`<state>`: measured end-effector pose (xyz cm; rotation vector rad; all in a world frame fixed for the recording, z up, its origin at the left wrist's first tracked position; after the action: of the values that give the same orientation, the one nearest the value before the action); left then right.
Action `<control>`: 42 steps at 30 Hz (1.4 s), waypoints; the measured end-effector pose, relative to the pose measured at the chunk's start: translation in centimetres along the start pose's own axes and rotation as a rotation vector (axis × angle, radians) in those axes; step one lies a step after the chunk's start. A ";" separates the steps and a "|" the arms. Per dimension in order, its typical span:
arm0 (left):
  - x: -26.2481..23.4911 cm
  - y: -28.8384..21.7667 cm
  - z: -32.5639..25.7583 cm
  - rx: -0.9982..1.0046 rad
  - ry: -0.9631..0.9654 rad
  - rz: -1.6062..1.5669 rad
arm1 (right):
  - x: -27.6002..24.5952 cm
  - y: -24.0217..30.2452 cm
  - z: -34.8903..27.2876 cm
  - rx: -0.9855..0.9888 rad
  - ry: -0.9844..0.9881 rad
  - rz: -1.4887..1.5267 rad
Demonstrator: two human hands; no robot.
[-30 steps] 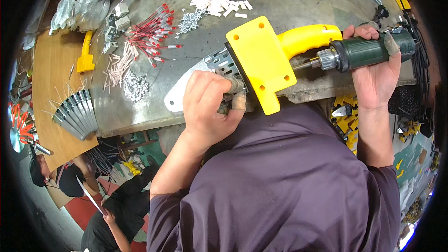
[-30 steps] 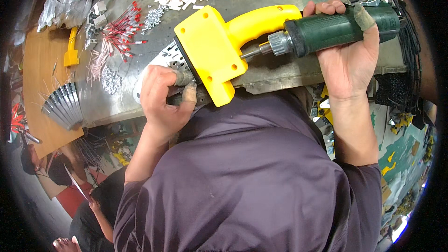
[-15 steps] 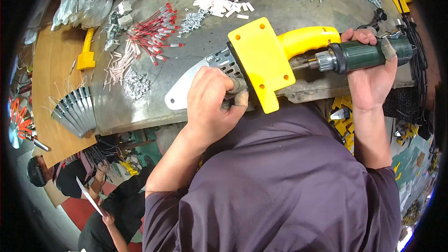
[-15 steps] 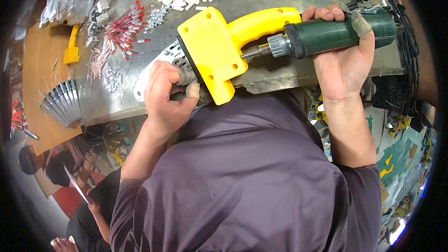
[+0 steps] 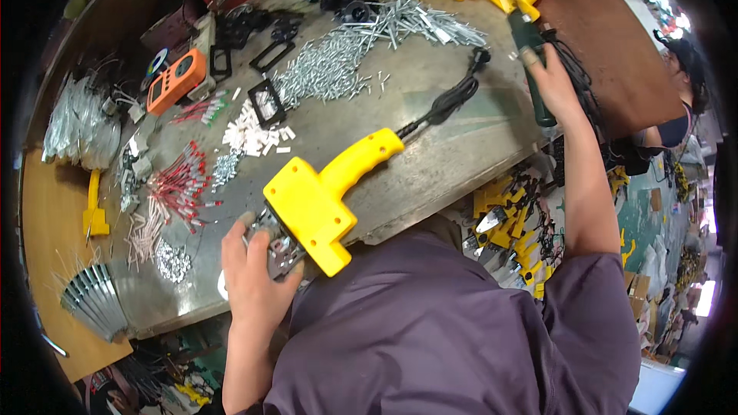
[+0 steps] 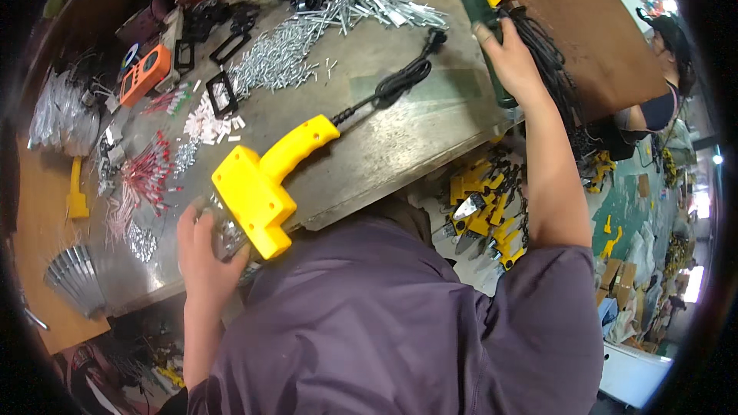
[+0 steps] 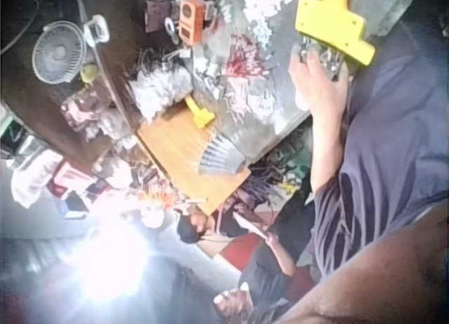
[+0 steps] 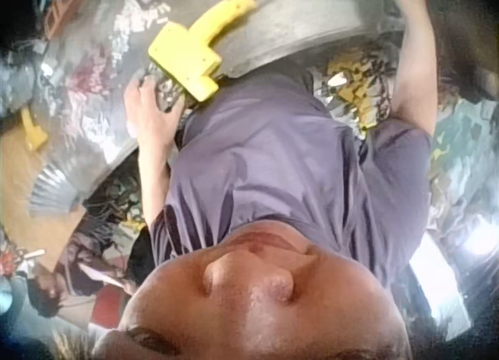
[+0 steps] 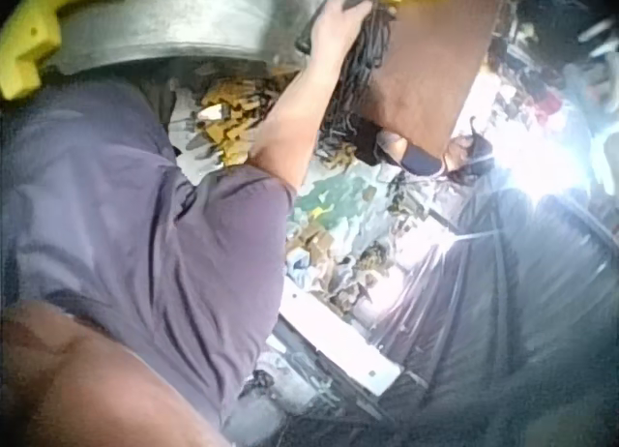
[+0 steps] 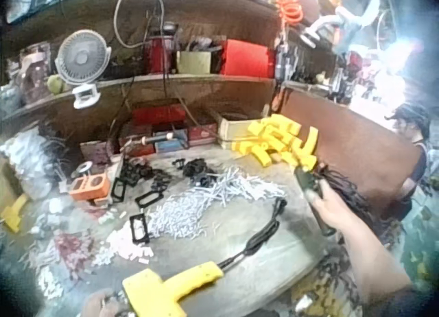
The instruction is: Assembling the internal components and housing of a yellow handheld electric tool.
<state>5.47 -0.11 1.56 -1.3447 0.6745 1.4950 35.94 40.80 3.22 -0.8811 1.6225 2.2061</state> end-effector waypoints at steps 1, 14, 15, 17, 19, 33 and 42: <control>-0.2 0.3 -0.3 0.019 0.033 0.017 | -0.2 -1.0 0.2 0.052 0.004 -0.214; -3.4 2.9 0.3 -0.020 0.130 -0.062 | 10.1 0.1 1.9 -0.208 0.177 0.121; -3.4 3.2 0.4 -0.002 0.124 -0.099 | 10.3 0.5 1.7 -0.241 0.109 0.202; -3.6 3.5 0.4 0.000 0.134 -0.157 | 10.4 1.7 2.1 -0.212 0.055 0.406; -3.5 3.9 0.2 -0.010 0.149 -0.179 | 9.7 3.0 2.5 -0.241 -0.006 0.512; -3.1 6.0 -1.7 -0.073 0.050 -0.235 | 11.4 22.5 2.5 -0.637 -0.150 0.984; -3.1 9.1 -3.8 -0.213 -0.181 -0.049 | 23.9 37.2 1.4 -0.837 0.649 0.301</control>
<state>-1.52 -7.74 1.80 -1.3532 0.3731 1.6611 -3.23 26.11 17.51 -1.8140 1.0066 3.0982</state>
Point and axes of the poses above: each hand's wrist, its own z-axis towards the middle knuckle, its own x-axis out of the palm, y = z × x, the point moved 4 cm from there along z, towards the middle knuckle, and after that the axes turned 14 degrees about z, right-handed, at the moved point
